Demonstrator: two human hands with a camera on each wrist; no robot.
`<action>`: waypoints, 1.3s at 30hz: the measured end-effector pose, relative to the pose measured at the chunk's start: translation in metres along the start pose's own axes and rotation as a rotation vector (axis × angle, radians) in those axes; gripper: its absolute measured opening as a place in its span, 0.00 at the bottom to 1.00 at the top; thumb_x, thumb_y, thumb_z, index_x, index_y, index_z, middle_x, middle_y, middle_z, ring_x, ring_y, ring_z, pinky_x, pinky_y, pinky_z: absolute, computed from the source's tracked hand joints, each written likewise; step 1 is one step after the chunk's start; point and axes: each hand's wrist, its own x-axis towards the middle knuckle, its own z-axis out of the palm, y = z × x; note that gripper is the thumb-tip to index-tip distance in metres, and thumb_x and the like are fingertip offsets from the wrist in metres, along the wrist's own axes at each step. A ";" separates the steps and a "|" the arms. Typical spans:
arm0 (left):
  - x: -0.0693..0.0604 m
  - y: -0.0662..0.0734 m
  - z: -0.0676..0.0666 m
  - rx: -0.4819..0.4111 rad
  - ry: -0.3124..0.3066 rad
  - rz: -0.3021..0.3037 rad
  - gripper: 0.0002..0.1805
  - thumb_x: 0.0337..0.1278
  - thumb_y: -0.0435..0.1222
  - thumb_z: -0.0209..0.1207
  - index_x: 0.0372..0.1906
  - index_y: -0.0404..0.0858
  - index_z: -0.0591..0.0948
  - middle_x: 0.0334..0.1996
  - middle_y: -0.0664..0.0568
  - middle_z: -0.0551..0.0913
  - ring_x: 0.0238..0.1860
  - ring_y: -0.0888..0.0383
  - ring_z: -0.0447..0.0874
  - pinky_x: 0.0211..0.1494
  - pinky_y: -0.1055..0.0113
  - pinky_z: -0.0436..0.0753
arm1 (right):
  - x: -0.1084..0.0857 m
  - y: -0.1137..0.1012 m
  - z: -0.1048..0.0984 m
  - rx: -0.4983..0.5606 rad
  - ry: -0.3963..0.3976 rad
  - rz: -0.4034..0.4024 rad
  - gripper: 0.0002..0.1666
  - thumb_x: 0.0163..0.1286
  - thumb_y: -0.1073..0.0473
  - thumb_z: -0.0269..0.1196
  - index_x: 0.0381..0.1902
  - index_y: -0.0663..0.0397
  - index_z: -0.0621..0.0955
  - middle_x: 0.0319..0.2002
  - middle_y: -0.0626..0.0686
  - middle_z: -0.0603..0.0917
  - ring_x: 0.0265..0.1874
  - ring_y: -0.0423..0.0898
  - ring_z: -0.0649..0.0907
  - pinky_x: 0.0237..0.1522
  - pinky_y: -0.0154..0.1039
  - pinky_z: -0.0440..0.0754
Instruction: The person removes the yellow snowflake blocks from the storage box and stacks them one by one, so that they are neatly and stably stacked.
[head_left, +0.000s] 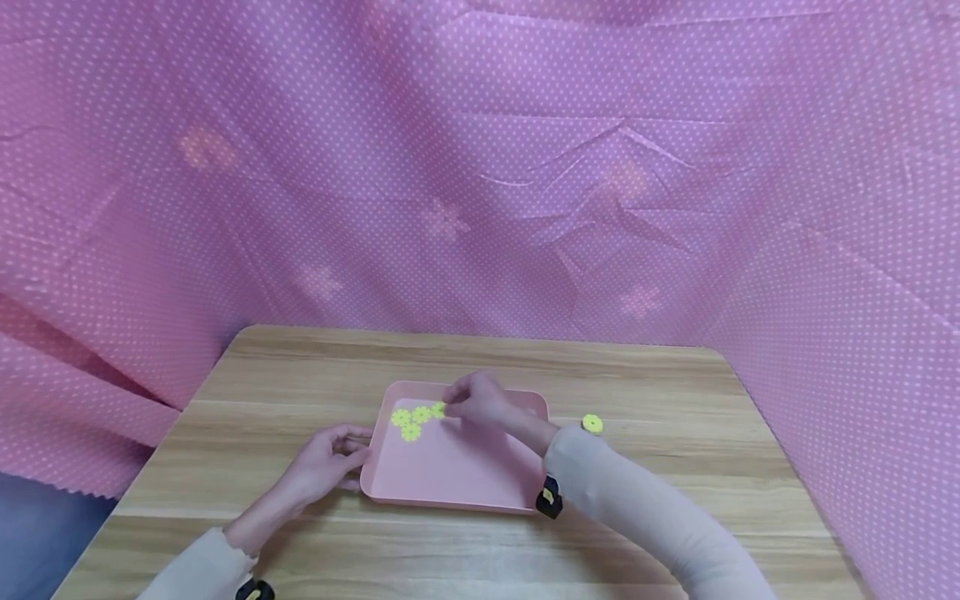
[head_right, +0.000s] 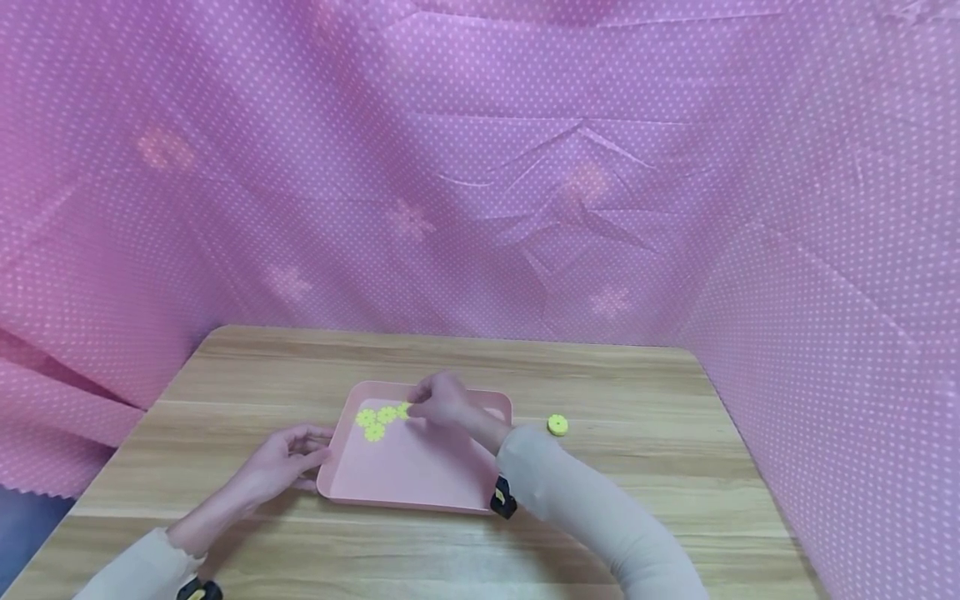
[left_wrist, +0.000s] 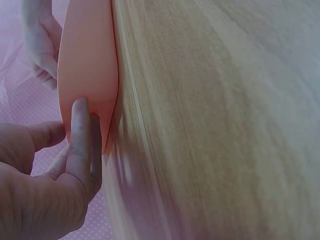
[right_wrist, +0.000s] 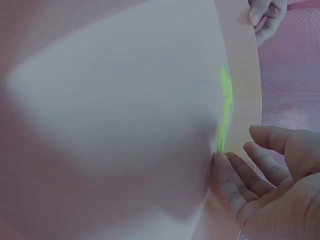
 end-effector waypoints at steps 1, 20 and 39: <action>0.000 0.000 0.000 0.000 -0.004 0.003 0.22 0.73 0.27 0.59 0.68 0.27 0.75 0.47 0.35 0.84 0.40 0.54 0.89 0.40 0.60 0.96 | 0.000 0.000 0.001 0.002 -0.004 -0.006 0.13 0.65 0.64 0.74 0.47 0.62 0.89 0.47 0.59 0.93 0.47 0.51 0.91 0.55 0.37 0.91; 0.000 -0.002 0.000 -0.003 -0.002 -0.001 0.21 0.73 0.28 0.59 0.67 0.27 0.75 0.48 0.35 0.84 0.41 0.54 0.89 0.40 0.60 0.96 | -0.002 -0.005 0.005 0.050 -0.146 -0.030 0.13 0.65 0.70 0.71 0.48 0.68 0.87 0.45 0.64 0.92 0.39 0.46 0.89 0.41 0.28 0.89; -0.001 -0.002 -0.001 -0.015 -0.020 -0.003 0.21 0.74 0.27 0.58 0.67 0.27 0.75 0.47 0.36 0.85 0.41 0.53 0.89 0.41 0.60 0.96 | 0.001 0.001 0.009 -0.068 -0.223 -0.013 0.14 0.61 0.68 0.76 0.45 0.65 0.89 0.28 0.49 0.85 0.26 0.36 0.76 0.28 0.22 0.72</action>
